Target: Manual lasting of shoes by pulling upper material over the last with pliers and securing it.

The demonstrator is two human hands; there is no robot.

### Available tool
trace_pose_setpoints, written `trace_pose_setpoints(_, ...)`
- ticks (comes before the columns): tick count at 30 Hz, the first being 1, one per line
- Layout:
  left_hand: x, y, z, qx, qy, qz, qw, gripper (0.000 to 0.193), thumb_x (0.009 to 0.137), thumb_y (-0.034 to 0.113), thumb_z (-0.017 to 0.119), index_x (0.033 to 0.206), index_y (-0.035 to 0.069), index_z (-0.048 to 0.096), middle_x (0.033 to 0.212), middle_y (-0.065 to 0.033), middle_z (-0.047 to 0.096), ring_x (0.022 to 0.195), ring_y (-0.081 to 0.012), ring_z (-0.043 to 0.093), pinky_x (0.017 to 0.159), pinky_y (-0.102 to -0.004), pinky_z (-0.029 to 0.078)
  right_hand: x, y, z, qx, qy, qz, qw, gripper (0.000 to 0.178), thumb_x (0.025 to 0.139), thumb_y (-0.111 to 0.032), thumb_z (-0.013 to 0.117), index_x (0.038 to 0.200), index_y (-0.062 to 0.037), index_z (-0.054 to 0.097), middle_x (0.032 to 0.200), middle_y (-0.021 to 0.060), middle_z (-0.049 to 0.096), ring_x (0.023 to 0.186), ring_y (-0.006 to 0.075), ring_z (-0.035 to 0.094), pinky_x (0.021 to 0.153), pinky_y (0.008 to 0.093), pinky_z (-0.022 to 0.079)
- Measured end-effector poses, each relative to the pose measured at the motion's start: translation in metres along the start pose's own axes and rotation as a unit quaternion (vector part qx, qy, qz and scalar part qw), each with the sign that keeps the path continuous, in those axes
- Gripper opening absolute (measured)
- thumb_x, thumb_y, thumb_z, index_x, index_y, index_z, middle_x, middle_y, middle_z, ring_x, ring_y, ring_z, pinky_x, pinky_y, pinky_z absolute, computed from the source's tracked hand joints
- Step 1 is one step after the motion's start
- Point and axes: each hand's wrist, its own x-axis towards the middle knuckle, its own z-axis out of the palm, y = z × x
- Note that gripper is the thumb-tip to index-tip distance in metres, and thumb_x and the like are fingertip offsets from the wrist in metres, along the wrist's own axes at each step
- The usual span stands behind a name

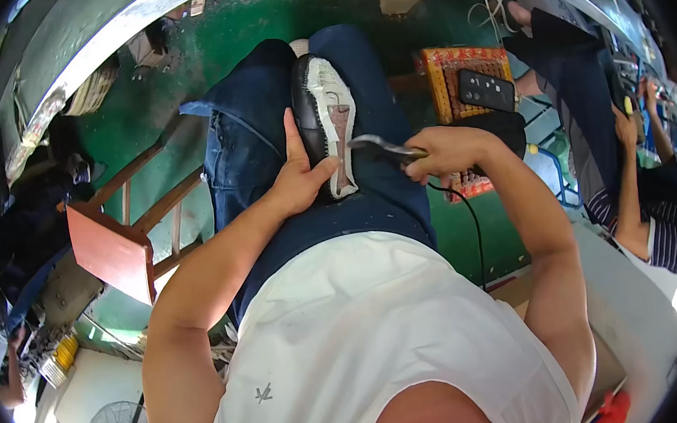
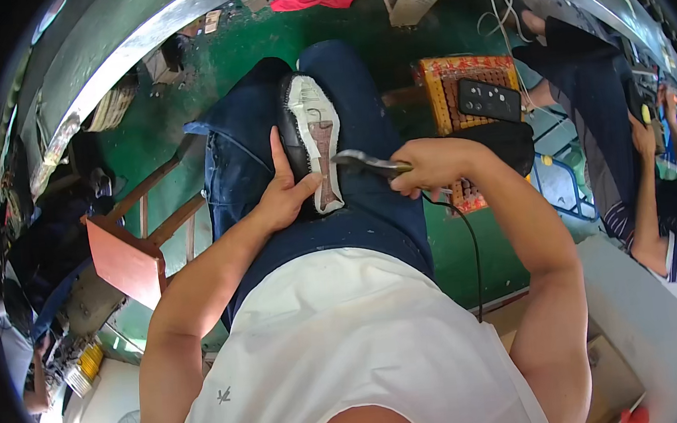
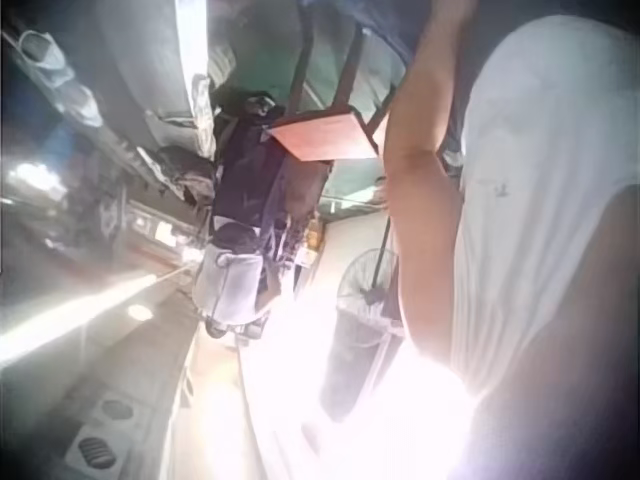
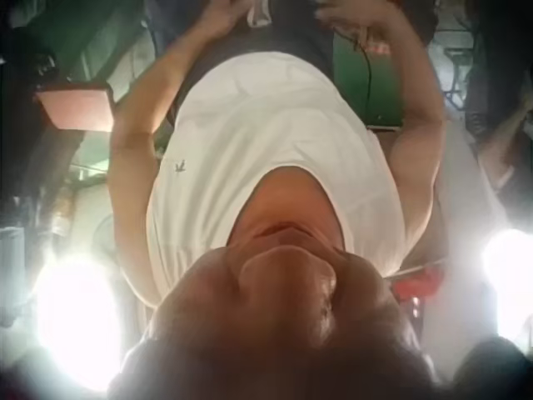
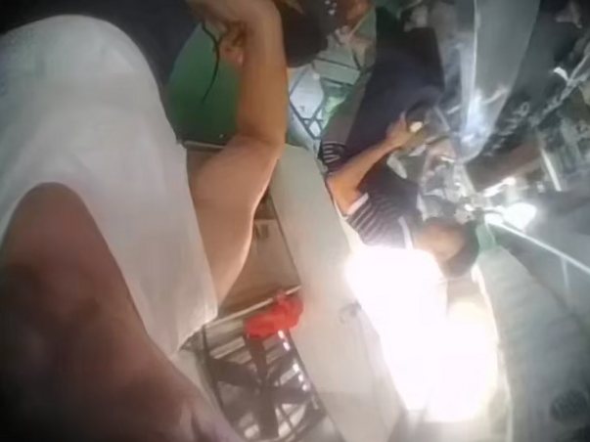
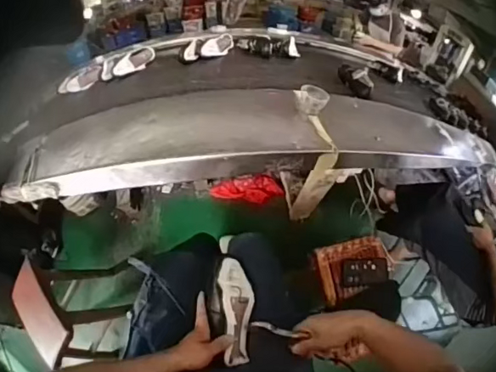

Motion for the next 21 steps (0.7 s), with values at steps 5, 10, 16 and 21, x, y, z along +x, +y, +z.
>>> trace_pose_setpoints(5,0.001,0.023,0.004,-0.045,-0.02,-0.013,0.999,0.114,0.096,0.006,0.061,0.15,0.016,-0.039,0.162,-0.0207,0.019,0.147,-0.0235,0.026,0.119,-0.0332,0.023,0.01,-0.021,0.051,0.001,0.333,-0.149,0.931,0.039,0.1,-0.037,0.058,0.102,0.0017,0.061,0.095,0.0249,0.069,0.084,0.0425,0.069,0.075,0.0496,0.055)
trace_pose_setpoints(10,-0.003,0.02,-0.016,-0.054,-0.072,-0.057,0.994,0.132,0.086,0.004,0.074,0.148,0.016,-0.042,0.161,-0.0214,0.024,0.144,-0.0243,0.035,0.118,-0.0328,0.028,0.029,-0.042,0.042,-0.184,0.33,-0.127,0.917,0.041,0.103,-0.037,0.052,0.097,0.0032,0.058,0.087,0.0285,0.065,0.084,0.0485,0.064,0.076,0.0528,0.05)
trace_pose_setpoints(16,-0.001,0.032,-0.012,-0.113,-0.08,-0.095,0.986,0.134,0.085,0.002,0.075,0.147,0.018,-0.043,0.162,-0.0201,0.023,0.145,-0.0246,0.032,0.118,-0.034,0.029,0.049,-0.057,-0.016,-0.054,0.344,-0.126,0.929,0.049,0.106,-0.042,0.044,0.093,0.0035,0.058,0.076,0.0181,0.065,0.07,0.0326,0.065,0.065,0.045,0.05)
trace_pose_setpoints(21,0.003,0.018,-0.016,-0.087,-0.083,-0.063,0.991,0.132,0.088,0.009,0.075,0.147,0.017,-0.043,0.162,-0.0209,0.02,0.147,-0.0243,0.029,0.118,-0.034,0.03,0.049,-0.051,-0.027,0.076,0.329,-0.22,0.915,0.051,0.107,-0.042,0.041,0.092,0.0029,0.06,0.074,0.0089,0.065,0.059,0.0184,0.065,0.056,0.0345,0.051)
